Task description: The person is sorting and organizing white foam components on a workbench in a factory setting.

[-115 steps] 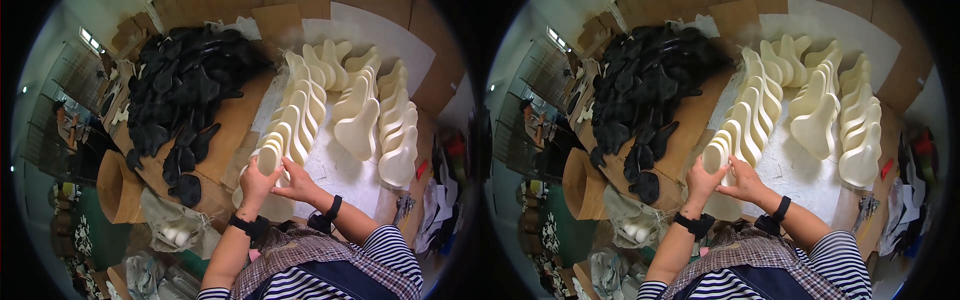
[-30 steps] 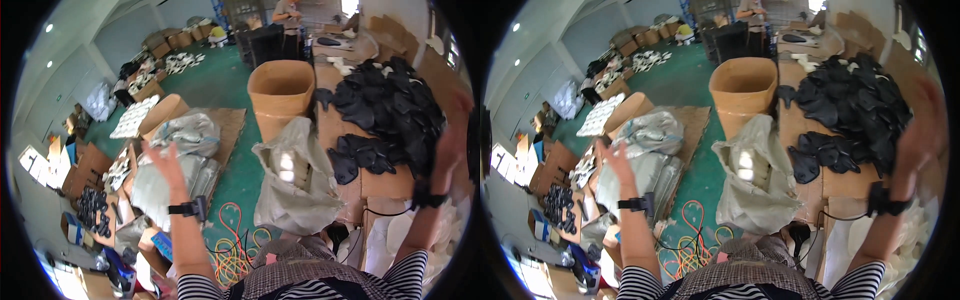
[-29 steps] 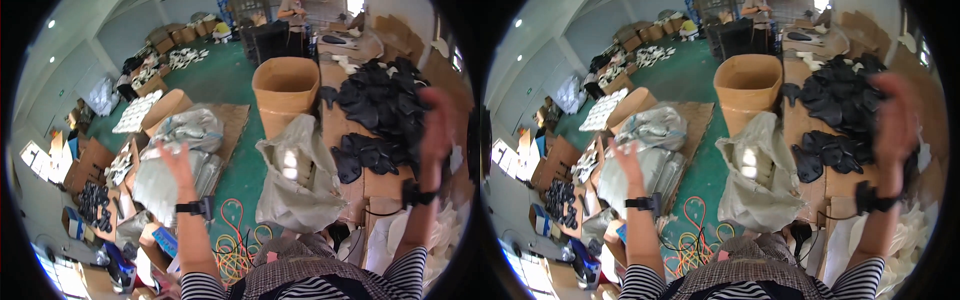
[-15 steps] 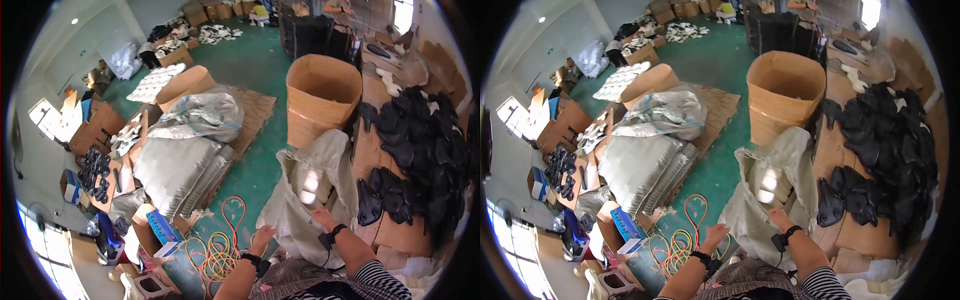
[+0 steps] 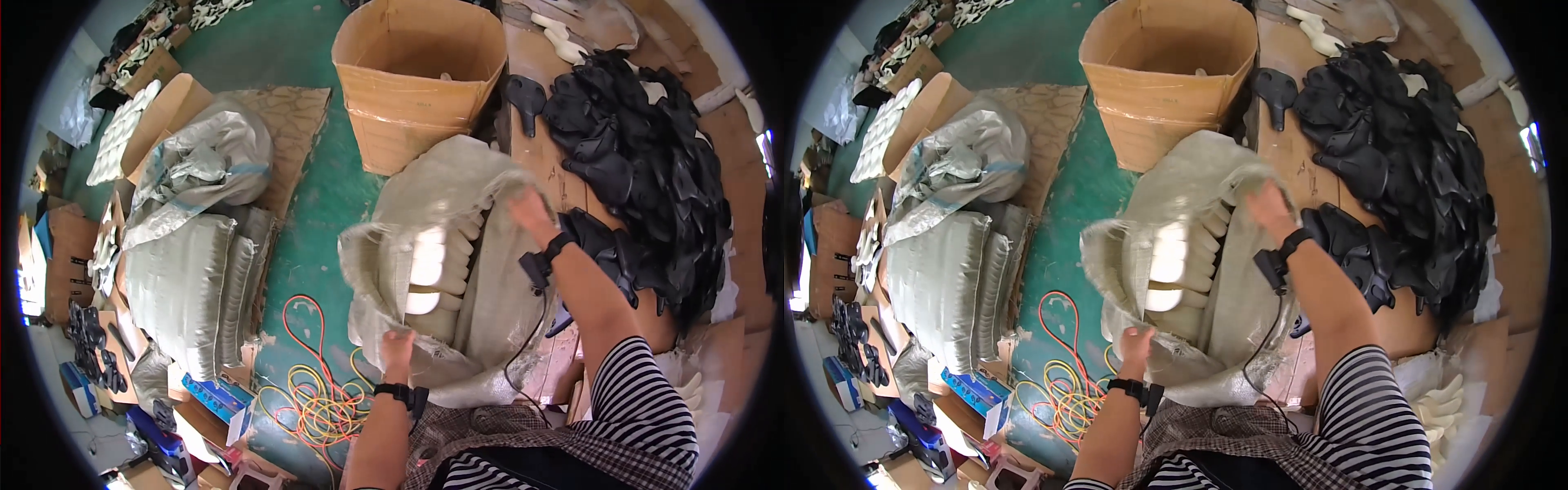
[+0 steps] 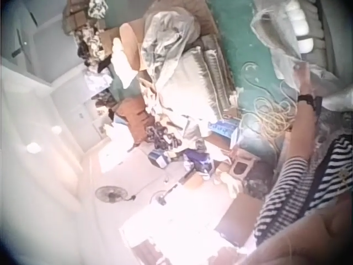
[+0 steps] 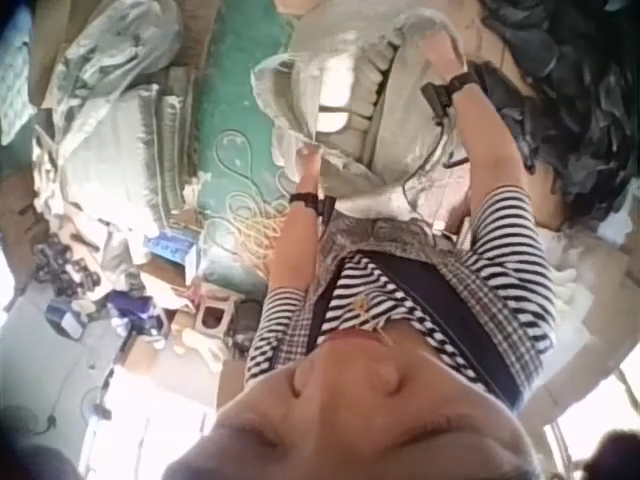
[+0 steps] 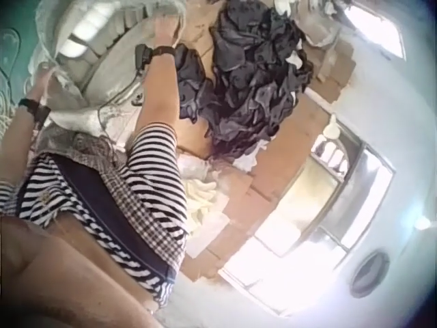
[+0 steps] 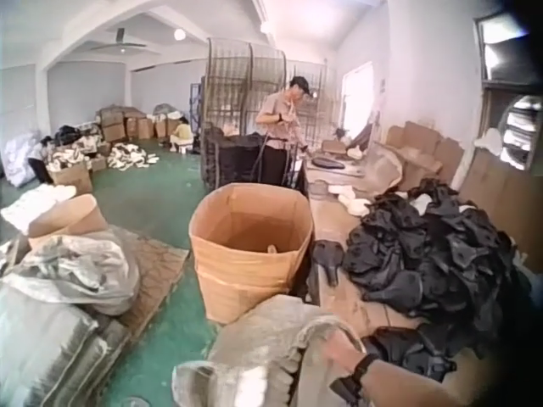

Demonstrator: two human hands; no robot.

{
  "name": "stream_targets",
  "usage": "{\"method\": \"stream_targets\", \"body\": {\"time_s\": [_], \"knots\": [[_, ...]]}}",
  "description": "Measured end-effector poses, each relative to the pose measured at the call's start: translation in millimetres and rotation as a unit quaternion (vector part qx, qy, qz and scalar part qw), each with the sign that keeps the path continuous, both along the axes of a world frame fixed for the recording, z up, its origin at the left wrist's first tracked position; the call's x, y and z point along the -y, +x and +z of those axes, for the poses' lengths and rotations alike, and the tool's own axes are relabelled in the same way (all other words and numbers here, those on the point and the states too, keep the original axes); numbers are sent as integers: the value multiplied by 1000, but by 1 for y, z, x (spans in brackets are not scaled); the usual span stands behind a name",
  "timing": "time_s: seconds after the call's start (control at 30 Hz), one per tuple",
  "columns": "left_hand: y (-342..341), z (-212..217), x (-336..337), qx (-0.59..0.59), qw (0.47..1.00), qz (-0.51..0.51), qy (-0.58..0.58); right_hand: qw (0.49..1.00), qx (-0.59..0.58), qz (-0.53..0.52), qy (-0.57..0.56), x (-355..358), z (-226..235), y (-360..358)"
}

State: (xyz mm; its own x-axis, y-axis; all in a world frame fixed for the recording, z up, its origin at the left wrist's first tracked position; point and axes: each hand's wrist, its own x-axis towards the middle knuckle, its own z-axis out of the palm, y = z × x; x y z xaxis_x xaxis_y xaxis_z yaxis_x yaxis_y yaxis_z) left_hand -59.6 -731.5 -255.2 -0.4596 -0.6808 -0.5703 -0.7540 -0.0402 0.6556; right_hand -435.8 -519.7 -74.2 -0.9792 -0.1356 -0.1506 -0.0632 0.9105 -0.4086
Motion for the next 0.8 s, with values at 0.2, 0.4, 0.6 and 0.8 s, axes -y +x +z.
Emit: {"method": "stream_targets", "body": {"time_s": [0.2, 0.4, 0.6, 0.8], "knots": [[-65, 120, -21, -221, 974, -20, -52, 978, 52, 202, 9, -7, -14, 27], [-87, 79, -67, -41, 913, 15, 406, 976, 72, 204, -13, 44, -161, 33], [-124, 36, -88, -28, 849, 178, 496, 966, 9, 244, 84, -195, -320, -182], [-141, 63, -4, -73, 921, 249, 291, 958, 112, 261, -27, -163, -401, -262]]}}
